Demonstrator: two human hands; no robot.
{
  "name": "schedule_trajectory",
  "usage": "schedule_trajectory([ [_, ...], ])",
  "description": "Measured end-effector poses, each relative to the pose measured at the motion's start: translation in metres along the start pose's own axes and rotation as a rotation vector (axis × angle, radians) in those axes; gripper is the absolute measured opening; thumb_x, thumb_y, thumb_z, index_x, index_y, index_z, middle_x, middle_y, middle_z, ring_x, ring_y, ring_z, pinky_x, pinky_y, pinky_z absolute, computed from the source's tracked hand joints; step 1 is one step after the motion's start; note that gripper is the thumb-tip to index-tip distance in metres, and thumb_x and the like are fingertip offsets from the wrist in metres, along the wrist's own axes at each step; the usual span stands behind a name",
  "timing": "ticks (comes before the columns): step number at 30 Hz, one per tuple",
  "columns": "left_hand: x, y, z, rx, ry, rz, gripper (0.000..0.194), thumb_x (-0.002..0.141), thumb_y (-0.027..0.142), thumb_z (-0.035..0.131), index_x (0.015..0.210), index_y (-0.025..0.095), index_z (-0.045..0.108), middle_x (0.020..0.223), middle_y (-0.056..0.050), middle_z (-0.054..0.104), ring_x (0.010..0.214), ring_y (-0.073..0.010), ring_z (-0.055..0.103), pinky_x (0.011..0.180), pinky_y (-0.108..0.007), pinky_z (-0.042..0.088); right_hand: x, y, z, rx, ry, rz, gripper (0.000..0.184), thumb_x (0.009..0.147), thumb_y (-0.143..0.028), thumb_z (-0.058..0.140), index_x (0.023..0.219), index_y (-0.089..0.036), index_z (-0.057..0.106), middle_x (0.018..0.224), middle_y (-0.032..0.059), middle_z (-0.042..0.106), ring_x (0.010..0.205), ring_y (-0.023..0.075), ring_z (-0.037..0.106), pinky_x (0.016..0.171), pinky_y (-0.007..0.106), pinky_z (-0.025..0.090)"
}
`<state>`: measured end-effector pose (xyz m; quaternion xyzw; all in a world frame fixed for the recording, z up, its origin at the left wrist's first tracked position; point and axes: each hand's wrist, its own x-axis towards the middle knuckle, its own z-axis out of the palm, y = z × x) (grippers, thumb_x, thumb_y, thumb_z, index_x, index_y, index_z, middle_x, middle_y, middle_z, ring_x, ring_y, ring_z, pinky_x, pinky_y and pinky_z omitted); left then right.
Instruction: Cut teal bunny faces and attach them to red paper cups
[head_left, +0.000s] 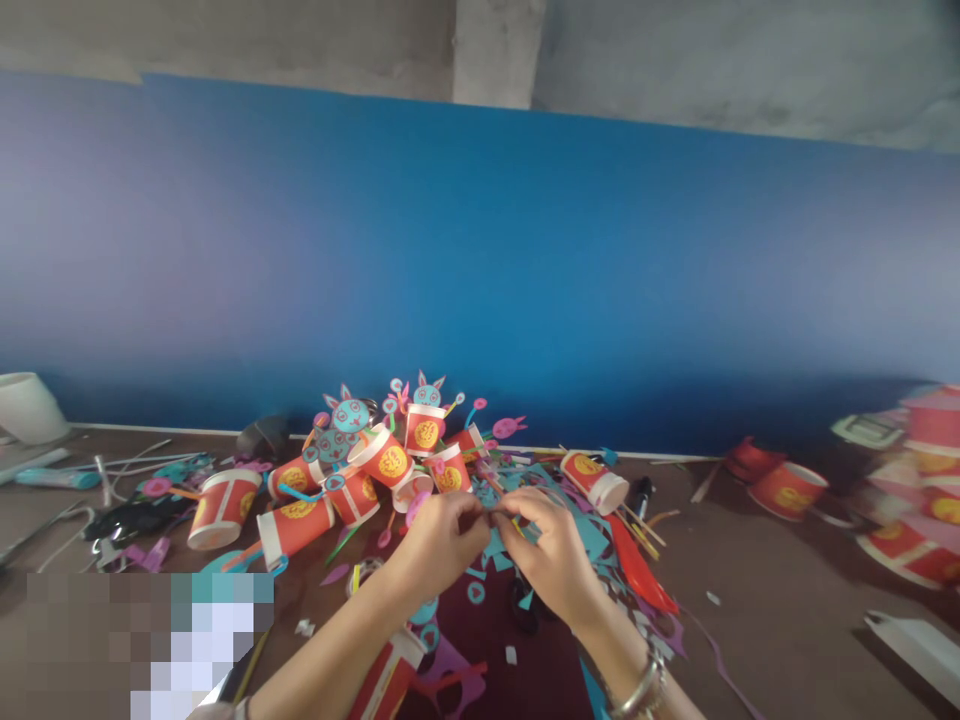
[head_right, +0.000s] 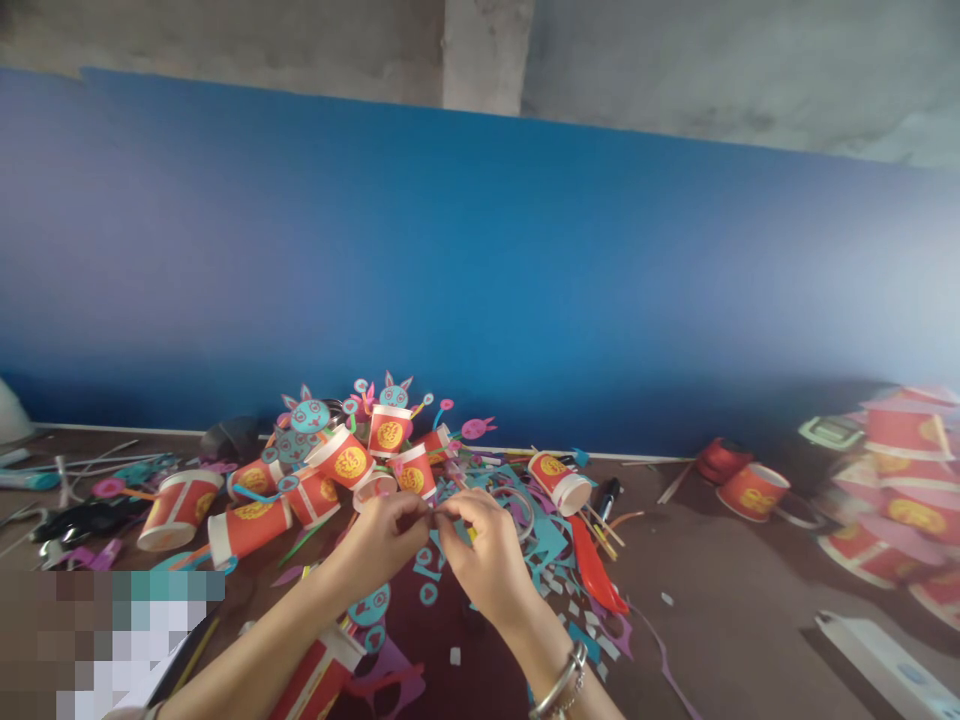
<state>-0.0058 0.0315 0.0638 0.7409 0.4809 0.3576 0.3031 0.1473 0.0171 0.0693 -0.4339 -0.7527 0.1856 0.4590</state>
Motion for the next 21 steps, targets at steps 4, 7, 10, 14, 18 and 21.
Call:
schedule_trajectory([
  [4, -0.0004, -0.0003, -0.0008, 0.002, -0.010, -0.002, 0.016, 0.070, 0.018, 0.045, 0.054, 0.018, 0.042, 0.048, 0.006, 0.037, 0.049, -0.0080, 0.035, 0.044, -0.021, 0.020, 0.0001, 0.0005, 0.0001, 0.001, -0.006, 0.002, 0.015, 0.081, -0.010, 0.055, 0.074, -0.019, 0.064, 0.076, 0.0034, 0.066, 0.076, 0.0177, 0.060, 0.071, 0.027, 0.046],
  [7, -0.0005, -0.0005, -0.0009, -0.001, -0.010, 0.010, 0.017, 0.070, 0.017, 0.045, 0.053, 0.018, 0.040, 0.048, 0.007, 0.036, 0.048, -0.0076, 0.034, 0.045, -0.020, 0.021, 0.0003, 0.0003, 0.0007, -0.001, 0.000, 0.010, 0.015, 0.081, -0.010, 0.055, 0.074, -0.019, 0.065, 0.077, 0.0038, 0.066, 0.077, 0.0180, 0.061, 0.072, 0.027, 0.046],
  [10, -0.0005, -0.0006, -0.0002, -0.003, 0.006, 0.016, 0.018, 0.070, 0.017, 0.045, 0.053, 0.018, 0.038, 0.048, 0.007, 0.035, 0.048, -0.0073, 0.034, 0.045, -0.020, 0.022, -0.0001, -0.0002, 0.0020, -0.005, 0.003, 0.010, 0.014, 0.080, -0.010, 0.056, 0.075, -0.019, 0.065, 0.078, 0.0040, 0.066, 0.077, 0.0179, 0.060, 0.072, 0.027, 0.046],
  [14, -0.0006, -0.0005, 0.0006, -0.021, 0.024, 0.024, 0.019, 0.070, 0.016, 0.046, 0.053, 0.018, 0.038, 0.048, 0.007, 0.036, 0.048, -0.0072, 0.035, 0.045, -0.020, 0.021, -0.0005, 0.0011, 0.0031, -0.009, 0.019, -0.004, 0.013, 0.080, -0.011, 0.056, 0.076, -0.019, 0.066, 0.079, 0.0042, 0.067, 0.078, 0.0179, 0.060, 0.073, 0.027, 0.046],
  [18, -0.0014, 0.0009, -0.0010, -0.021, 0.011, 0.066, 0.018, 0.070, 0.015, 0.046, 0.054, 0.018, 0.037, 0.048, 0.007, 0.036, 0.048, -0.0069, 0.033, 0.045, -0.020, 0.021, -0.0002, 0.0030, 0.0017, -0.004, 0.021, 0.003, 0.013, 0.081, -0.012, 0.056, 0.077, -0.019, 0.066, 0.080, 0.0040, 0.067, 0.079, 0.0182, 0.061, 0.073, 0.028, 0.046],
  [21, -0.0019, 0.0023, -0.0028, 0.002, 0.009, 0.071, 0.018, 0.070, 0.014, 0.046, 0.054, 0.018, 0.038, 0.048, 0.007, 0.036, 0.048, -0.0070, 0.034, 0.045, -0.020, 0.021, -0.0005, 0.0020, 0.0005, -0.015, 0.020, 0.006, 0.012, 0.080, -0.011, 0.056, 0.077, -0.019, 0.066, 0.079, 0.0042, 0.067, 0.079, 0.0185, 0.061, 0.073, 0.028, 0.046],
])
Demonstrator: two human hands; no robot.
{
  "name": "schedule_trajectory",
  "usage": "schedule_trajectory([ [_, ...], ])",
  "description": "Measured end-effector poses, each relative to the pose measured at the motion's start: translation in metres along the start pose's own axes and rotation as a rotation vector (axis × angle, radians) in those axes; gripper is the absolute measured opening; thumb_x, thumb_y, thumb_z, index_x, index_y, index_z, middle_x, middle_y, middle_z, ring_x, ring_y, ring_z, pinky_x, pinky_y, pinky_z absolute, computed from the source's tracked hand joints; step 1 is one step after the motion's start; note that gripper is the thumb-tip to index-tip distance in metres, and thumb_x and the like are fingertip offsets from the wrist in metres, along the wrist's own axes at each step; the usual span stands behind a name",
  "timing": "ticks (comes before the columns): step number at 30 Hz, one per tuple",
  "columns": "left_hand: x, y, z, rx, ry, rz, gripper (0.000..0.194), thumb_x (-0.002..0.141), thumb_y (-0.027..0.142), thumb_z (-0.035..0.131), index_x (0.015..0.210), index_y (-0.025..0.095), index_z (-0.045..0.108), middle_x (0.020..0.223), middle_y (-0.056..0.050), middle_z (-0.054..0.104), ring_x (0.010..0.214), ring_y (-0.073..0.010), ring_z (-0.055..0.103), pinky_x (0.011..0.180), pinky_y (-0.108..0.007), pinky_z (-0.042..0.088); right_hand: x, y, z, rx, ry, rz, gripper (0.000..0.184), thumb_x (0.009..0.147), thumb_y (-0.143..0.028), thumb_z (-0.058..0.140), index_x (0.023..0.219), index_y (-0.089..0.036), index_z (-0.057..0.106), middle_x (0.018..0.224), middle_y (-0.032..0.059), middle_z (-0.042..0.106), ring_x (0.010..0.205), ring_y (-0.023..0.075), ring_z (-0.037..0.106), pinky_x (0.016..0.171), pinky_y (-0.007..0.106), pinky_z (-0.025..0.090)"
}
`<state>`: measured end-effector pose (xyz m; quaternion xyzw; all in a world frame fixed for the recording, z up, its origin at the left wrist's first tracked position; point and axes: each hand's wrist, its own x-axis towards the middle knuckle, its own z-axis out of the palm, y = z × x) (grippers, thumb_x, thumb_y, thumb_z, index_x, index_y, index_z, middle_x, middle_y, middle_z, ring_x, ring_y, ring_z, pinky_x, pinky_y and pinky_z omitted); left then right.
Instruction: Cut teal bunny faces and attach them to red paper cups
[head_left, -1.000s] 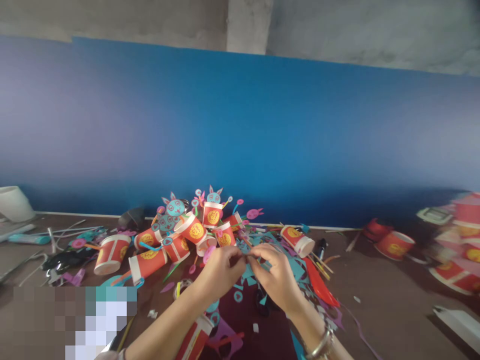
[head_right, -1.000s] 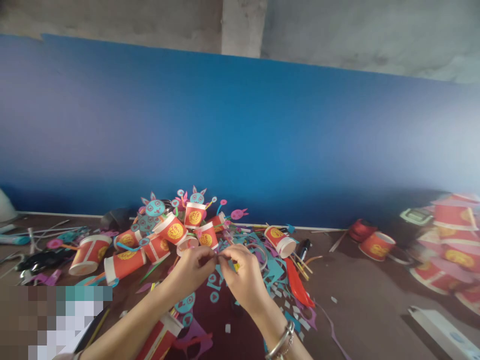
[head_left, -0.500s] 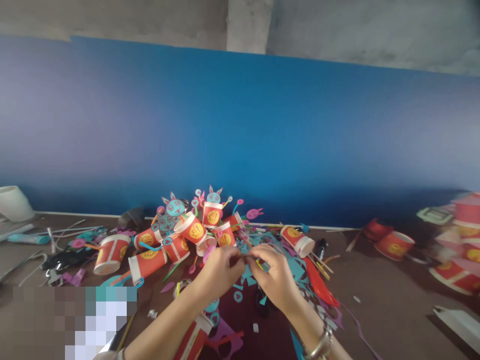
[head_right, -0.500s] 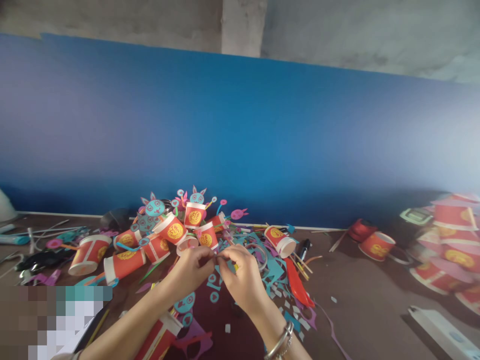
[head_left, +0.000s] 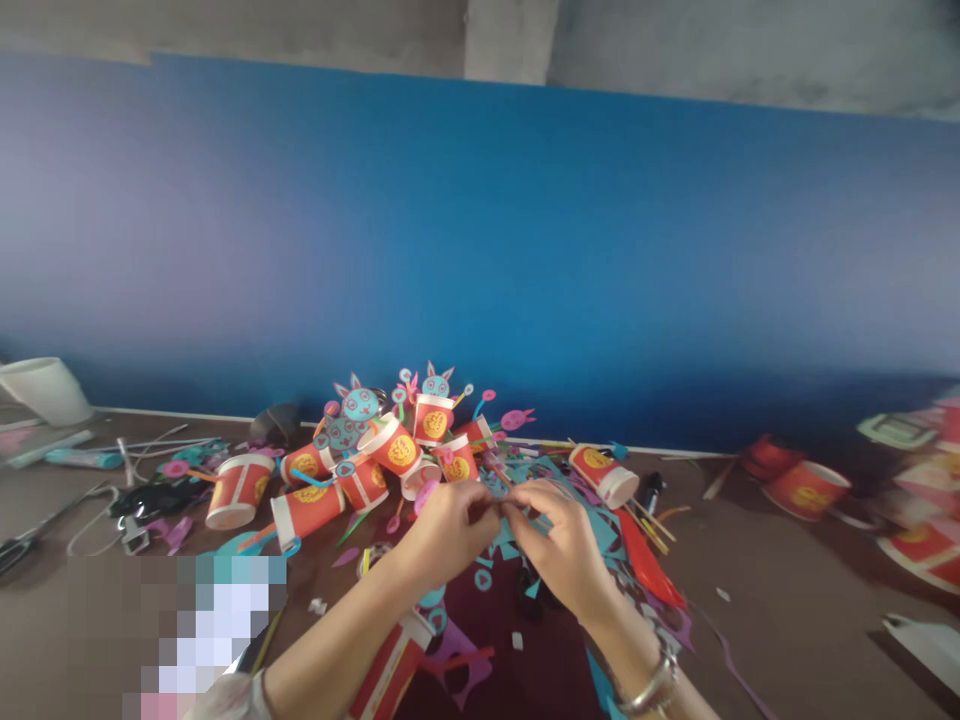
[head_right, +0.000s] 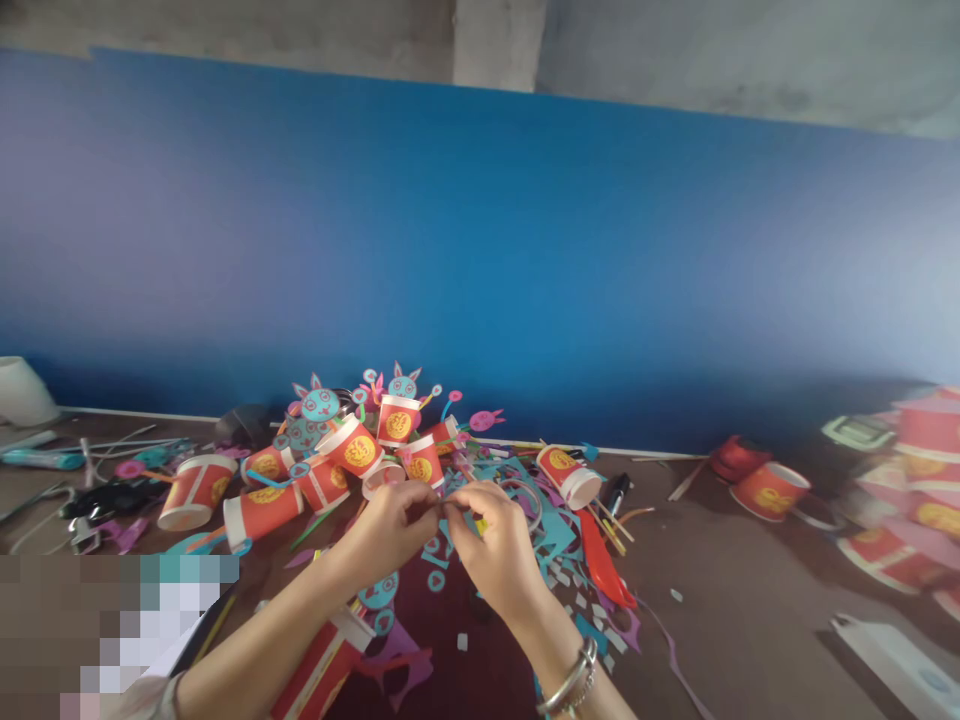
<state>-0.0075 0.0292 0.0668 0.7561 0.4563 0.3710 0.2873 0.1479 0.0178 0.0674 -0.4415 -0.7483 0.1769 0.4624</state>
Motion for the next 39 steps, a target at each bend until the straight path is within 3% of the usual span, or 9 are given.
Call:
schedule_trajectory([
  [12, 0.0010, -0.0017, -0.0001, -0.031, -0.008, -0.014, 0.016, 0.070, 0.014, 0.045, 0.055, 0.018, 0.042, 0.048, 0.007, 0.038, 0.048, -0.0076, 0.037, 0.046, -0.020, 0.023, -0.0004, -0.0010, 0.0018, -0.013, 0.002, -0.024, 0.013, 0.080, -0.012, 0.055, 0.075, -0.019, 0.065, 0.078, 0.0044, 0.067, 0.077, 0.0184, 0.060, 0.073, 0.030, 0.047],
  [26, 0.0016, 0.0002, -0.0006, -0.053, -0.013, -0.006, 0.018, 0.071, 0.015, 0.046, 0.054, 0.018, 0.043, 0.049, 0.007, 0.038, 0.048, -0.0075, 0.035, 0.045, -0.020, 0.023, 0.0009, -0.0002, -0.0010, 0.048, -0.030, 0.077, 0.013, 0.084, -0.018, 0.053, 0.081, -0.019, 0.066, 0.083, 0.0056, 0.067, 0.081, 0.0196, 0.062, 0.069, 0.027, 0.049],
  [39, 0.0011, -0.0008, 0.0002, -0.028, -0.015, -0.045, 0.019, 0.070, 0.016, 0.046, 0.053, 0.019, 0.039, 0.048, 0.007, 0.034, 0.048, -0.0081, 0.033, 0.045, -0.021, 0.021, -0.0001, -0.0029, 0.0006, 0.038, -0.019, 0.023, 0.014, 0.083, -0.018, 0.054, 0.080, -0.018, 0.067, 0.081, 0.0064, 0.067, 0.080, 0.0202, 0.061, 0.073, 0.030, 0.048],
])
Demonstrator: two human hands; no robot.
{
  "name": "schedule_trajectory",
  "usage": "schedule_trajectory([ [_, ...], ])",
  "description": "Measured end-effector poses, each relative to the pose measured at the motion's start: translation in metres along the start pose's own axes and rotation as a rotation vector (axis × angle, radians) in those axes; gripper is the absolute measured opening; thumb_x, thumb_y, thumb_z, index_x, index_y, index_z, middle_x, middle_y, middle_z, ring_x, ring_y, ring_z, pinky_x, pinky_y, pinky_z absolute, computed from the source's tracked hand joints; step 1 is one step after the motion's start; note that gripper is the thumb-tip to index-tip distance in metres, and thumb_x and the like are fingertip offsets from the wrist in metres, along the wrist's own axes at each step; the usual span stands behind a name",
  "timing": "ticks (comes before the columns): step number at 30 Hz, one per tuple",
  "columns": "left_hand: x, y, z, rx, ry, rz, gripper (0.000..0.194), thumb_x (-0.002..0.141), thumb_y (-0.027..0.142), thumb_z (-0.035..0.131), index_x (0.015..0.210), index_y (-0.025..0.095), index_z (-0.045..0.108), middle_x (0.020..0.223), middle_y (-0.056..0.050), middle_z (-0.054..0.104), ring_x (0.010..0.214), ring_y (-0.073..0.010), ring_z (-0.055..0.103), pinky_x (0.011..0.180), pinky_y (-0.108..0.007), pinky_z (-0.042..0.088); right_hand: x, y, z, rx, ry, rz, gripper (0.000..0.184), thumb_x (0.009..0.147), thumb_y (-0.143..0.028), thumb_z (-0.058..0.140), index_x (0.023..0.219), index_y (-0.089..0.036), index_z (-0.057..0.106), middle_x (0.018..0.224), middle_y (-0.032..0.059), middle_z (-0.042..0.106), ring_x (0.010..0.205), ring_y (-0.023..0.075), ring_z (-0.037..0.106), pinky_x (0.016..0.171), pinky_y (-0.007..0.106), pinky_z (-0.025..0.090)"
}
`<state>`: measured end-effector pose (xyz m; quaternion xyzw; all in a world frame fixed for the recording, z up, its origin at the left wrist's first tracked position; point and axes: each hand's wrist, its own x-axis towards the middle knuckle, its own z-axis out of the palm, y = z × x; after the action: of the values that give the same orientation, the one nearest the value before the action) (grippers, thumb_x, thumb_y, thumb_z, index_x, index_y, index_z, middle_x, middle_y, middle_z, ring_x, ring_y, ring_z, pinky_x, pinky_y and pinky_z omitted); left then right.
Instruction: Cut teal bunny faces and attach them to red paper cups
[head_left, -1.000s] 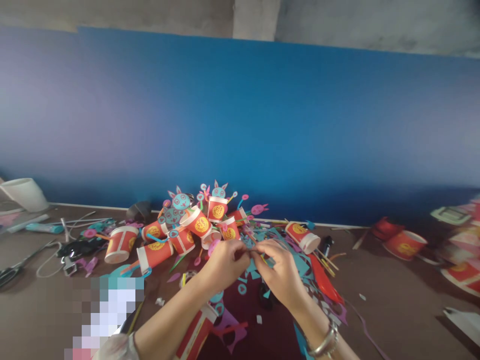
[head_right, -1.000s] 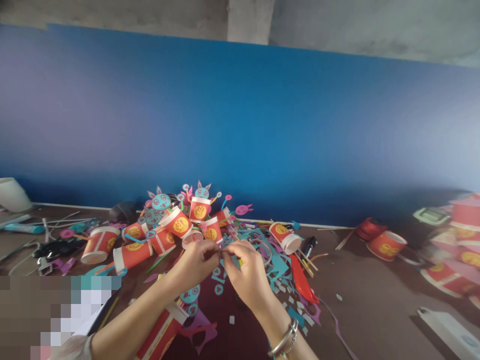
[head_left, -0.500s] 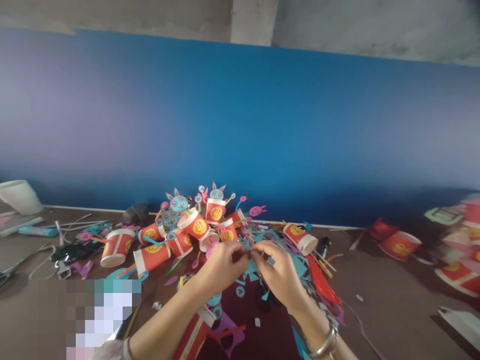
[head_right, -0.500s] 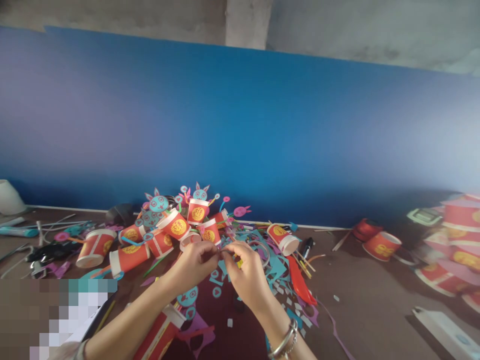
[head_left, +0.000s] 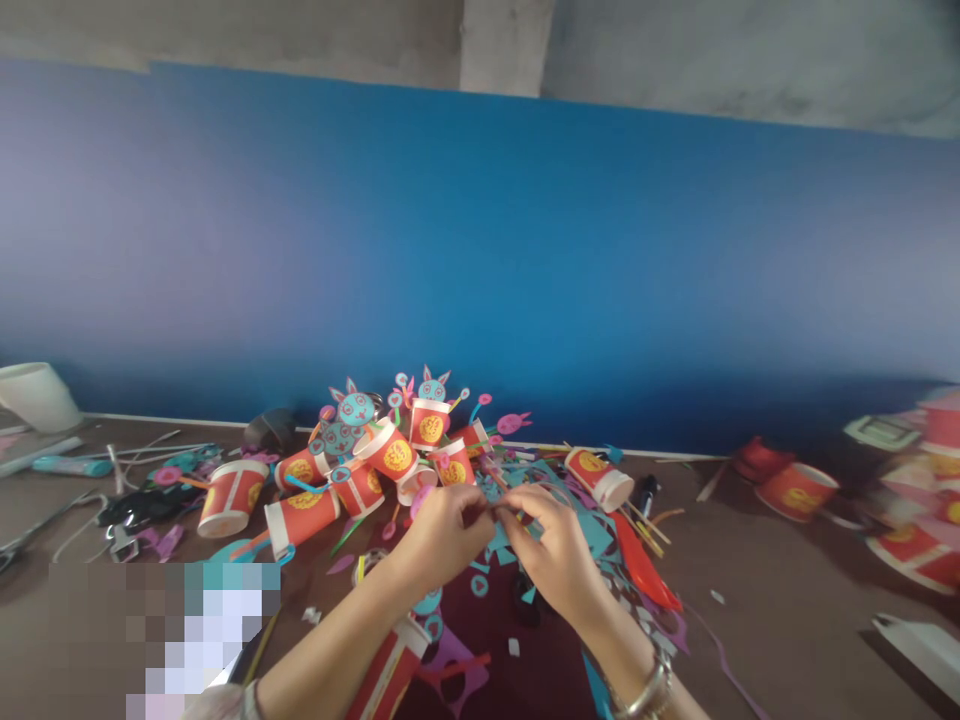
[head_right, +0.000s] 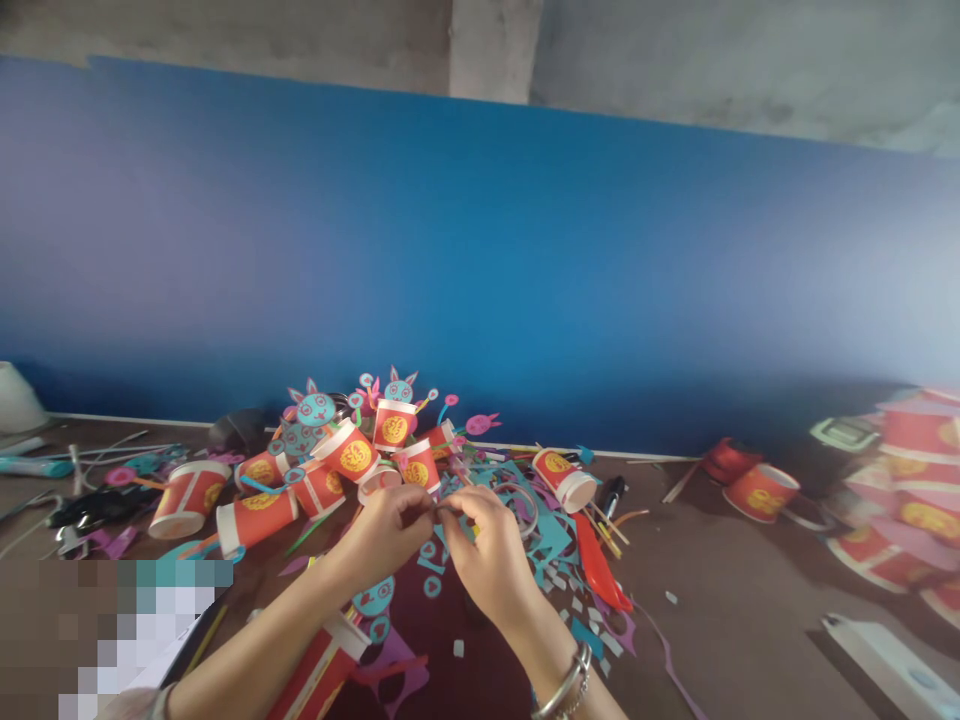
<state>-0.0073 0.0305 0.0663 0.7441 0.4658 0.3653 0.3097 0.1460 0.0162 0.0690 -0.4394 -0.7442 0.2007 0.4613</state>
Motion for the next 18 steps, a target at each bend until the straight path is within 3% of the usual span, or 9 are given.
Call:
schedule_trajectory([
  [3, 0.000, 0.001, -0.001, -0.027, -0.012, 0.013, 0.017, 0.069, 0.015, 0.044, 0.053, 0.018, 0.041, 0.049, 0.006, 0.035, 0.049, -0.0085, 0.034, 0.046, -0.021, 0.022, 0.000, -0.001, -0.001, 0.044, -0.019, 0.076, 0.014, 0.083, -0.020, 0.054, 0.078, -0.018, 0.067, 0.077, 0.0043, 0.066, 0.075, 0.0185, 0.060, 0.067, 0.028, 0.047],
  [7, 0.002, 0.003, -0.008, -0.097, -0.024, 0.040, 0.014, 0.069, 0.014, 0.043, 0.055, 0.018, 0.043, 0.051, 0.006, 0.039, 0.051, -0.0089, 0.037, 0.048, -0.021, 0.026, 0.004, 0.002, -0.004, 0.277, -0.059, 0.328, 0.018, 0.081, -0.032, 0.056, 0.079, -0.017, 0.066, 0.063, 0.0006, 0.063, 0.057, 0.0140, 0.056, 0.050, 0.022, 0.041],
  [11, 0.006, -0.001, -0.015, -0.090, 0.019, 0.019, 0.018, 0.069, 0.015, 0.042, 0.052, 0.019, 0.038, 0.049, 0.007, 0.034, 0.049, -0.0087, 0.034, 0.047, -0.022, 0.024, 0.006, 0.004, -0.004, 0.471, -0.058, 0.429, 0.019, 0.077, -0.034, 0.060, 0.076, -0.016, 0.067, 0.067, 0.0022, 0.067, 0.065, 0.0152, 0.060, 0.058, 0.023, 0.045],
  [15, 0.008, -0.009, -0.016, -0.006, 0.107, -0.035, 0.023, 0.072, 0.019, 0.044, 0.051, 0.019, 0.035, 0.049, 0.007, 0.035, 0.049, -0.0089, 0.036, 0.048, -0.022, 0.026, -0.002, -0.004, 0.008, 0.513, -0.367, 0.425, 0.013, 0.076, -0.027, 0.062, 0.076, -0.018, 0.070, 0.068, 0.0011, 0.068, 0.066, 0.0143, 0.061, 0.063, 0.023, 0.047],
  [18, 0.008, -0.013, -0.014, 0.022, 0.162, -0.034, 0.018, 0.074, 0.021, 0.048, 0.056, 0.019, 0.045, 0.053, 0.005, 0.047, 0.053, -0.0103, 0.046, 0.054, -0.022, 0.033, -0.016, -0.011, 0.025, 0.510, -0.607, 0.399, 0.011, 0.073, -0.020, 0.063, 0.079, -0.019, 0.072, 0.079, 0.0014, 0.070, 0.058, 0.0109, 0.060, 0.055, 0.020, 0.047],
])
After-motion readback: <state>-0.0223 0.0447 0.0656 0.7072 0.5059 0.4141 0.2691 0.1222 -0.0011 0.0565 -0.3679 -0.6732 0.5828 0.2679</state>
